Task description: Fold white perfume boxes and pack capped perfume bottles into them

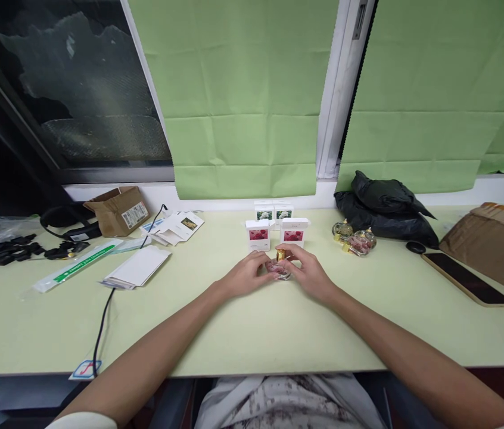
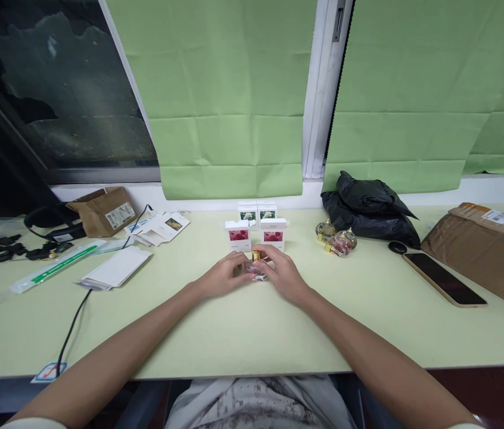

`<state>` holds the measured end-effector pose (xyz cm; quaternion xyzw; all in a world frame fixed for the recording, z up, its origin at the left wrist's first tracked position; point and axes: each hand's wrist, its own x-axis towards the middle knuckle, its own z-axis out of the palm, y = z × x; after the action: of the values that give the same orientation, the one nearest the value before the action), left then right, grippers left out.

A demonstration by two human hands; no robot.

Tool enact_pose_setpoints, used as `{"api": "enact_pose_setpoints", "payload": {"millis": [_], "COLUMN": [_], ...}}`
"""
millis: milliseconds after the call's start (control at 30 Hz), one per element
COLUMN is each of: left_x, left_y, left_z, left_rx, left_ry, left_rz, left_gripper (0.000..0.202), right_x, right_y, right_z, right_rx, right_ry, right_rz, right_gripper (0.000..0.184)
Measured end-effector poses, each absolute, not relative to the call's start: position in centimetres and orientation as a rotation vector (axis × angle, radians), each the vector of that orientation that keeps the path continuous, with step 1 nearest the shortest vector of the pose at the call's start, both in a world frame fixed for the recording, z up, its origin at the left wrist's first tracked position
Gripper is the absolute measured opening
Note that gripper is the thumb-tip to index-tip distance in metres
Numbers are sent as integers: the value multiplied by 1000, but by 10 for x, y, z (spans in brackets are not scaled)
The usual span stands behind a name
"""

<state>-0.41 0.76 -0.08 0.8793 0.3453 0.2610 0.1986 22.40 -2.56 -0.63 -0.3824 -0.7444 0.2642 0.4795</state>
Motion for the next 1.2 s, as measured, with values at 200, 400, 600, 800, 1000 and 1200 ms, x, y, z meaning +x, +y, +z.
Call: {"api": "enact_pose_setpoints", "payload": {"millis": [200,400,600,800,1000,1200], "left_x": [-4,-5,-4,-6,-8,-9], "left_y": [9,9,8,7,6,9], "left_z": [-2,-2,-1,3,4,1], "left_rx": [2464,2455,2448,2470,2456,2422], "left_ry": [962,963,969,926,892,949], "left_rz": [726,726,720,707,698,729], "left_gripper": [36,33,37,41,37,36], "right_x": [225,225,225,228,236,236], "right_y": [-25,-24,-23,-25,-21,-16], "right_z": [-5,-4,-6,-5,-8,-10], "right_rx": [-929,-914,-892,-964,-1018,-1000], "right_ry": [-1807,-1775,-1770,-1899,-1978,-1988], "right_rz": [675,740,769,572,478,474], "right_gripper": [34,34,33,38,50,42]}}
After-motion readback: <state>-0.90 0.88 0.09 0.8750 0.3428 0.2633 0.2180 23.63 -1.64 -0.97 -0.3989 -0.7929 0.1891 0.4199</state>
